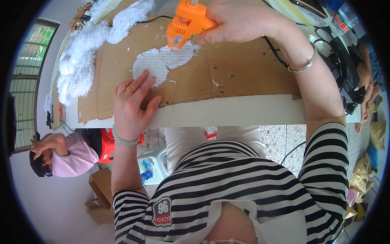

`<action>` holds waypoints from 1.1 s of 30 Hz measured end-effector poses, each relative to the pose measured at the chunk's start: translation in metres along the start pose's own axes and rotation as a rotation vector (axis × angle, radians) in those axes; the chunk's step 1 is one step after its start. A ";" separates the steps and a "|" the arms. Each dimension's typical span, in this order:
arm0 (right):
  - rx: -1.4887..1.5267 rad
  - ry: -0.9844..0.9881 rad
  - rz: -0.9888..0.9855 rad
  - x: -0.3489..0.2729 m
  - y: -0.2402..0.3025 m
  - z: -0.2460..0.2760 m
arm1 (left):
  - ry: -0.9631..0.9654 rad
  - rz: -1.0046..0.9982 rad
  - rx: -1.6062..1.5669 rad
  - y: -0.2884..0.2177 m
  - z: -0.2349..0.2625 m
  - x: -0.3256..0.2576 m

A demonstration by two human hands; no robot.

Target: Using a hot glue gun to attach white fiberfill stuffing to white fabric toy parts.

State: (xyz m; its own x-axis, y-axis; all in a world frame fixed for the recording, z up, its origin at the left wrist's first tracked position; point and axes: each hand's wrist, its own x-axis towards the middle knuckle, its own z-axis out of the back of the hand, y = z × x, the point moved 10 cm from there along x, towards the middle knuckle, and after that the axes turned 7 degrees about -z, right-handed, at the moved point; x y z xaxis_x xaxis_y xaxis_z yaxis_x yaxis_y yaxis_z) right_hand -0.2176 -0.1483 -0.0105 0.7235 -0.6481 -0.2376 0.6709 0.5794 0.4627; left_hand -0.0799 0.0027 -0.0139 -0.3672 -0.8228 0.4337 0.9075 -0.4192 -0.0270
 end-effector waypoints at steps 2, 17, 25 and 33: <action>0.036 -0.037 0.068 0.000 0.003 -0.002 | -0.002 0.001 0.007 0.000 0.000 0.001; 0.086 -0.216 0.270 -0.005 0.020 0.005 | -0.045 -0.011 -0.001 -0.003 0.006 0.000; -0.008 0.012 0.151 -0.016 0.009 0.030 | 0.026 -0.011 -0.018 -0.003 0.000 0.003; -0.023 -0.007 0.311 -0.015 0.015 0.028 | 0.089 0.016 -0.017 -0.005 -0.003 0.005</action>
State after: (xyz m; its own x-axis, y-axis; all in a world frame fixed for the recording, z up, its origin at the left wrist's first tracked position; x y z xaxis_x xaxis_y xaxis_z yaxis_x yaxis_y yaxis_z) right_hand -0.2227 -0.1439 0.0243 0.8938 -0.4409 -0.0818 0.4208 0.7617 0.4927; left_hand -0.0872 -0.0005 -0.0146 -0.3698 -0.8601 0.3514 0.9102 -0.4113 -0.0490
